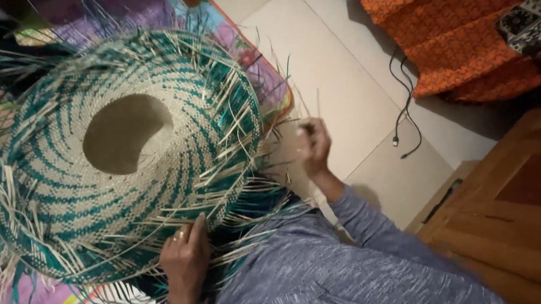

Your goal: A person is seated on the floor weaving a straw hat, using their hands and a small wooden tool to interlace green and natural-colored fibers.

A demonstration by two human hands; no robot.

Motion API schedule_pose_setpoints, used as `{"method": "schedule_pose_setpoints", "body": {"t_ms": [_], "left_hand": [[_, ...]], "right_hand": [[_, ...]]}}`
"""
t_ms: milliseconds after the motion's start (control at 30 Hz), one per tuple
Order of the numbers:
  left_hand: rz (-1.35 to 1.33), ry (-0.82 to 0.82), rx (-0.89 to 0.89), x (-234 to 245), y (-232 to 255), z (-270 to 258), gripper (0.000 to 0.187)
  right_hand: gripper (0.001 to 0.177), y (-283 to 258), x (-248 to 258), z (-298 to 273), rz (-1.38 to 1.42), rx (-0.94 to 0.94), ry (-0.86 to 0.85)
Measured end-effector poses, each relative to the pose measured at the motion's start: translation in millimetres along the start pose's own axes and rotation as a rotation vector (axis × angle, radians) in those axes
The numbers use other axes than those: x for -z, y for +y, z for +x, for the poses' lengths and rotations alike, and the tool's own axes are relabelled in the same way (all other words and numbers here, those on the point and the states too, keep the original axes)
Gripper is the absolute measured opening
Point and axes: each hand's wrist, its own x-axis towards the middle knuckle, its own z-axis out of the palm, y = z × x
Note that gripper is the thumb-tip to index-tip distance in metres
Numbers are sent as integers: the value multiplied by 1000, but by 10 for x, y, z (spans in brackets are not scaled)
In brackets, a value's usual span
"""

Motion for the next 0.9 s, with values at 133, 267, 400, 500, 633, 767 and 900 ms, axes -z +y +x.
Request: {"method": "schedule_pose_setpoints", "body": {"t_ms": [133, 267, 400, 500, 633, 767, 900], "left_hand": [[-16, 79, -15, -47, -21, -25, 31], [-2, 105, 3, -37, -7, -52, 31], [-13, 107, 19, -93, -43, -108, 34], [-9, 90, 31, -87, -43, -110, 33], [-27, 149, 27, -109, -55, -127, 28], [-65, 152, 42, -140, -74, -164, 28], [-73, 126, 59, -133, -72, -191, 36]], "right_hand": [[14, -55, 12, 354, -264, -346, 8], [24, 106, -161, 389, -362, -343, -257], [28, 324, -144, 327, -410, -351, -215], [22, 354, -94, 318, -428, -309, -210], [16, 193, -97, 387, -440, -297, -286], [8, 50, -45, 468, -396, -289, -293], [6, 166, 143, 479, -305, -347, -268]]}}
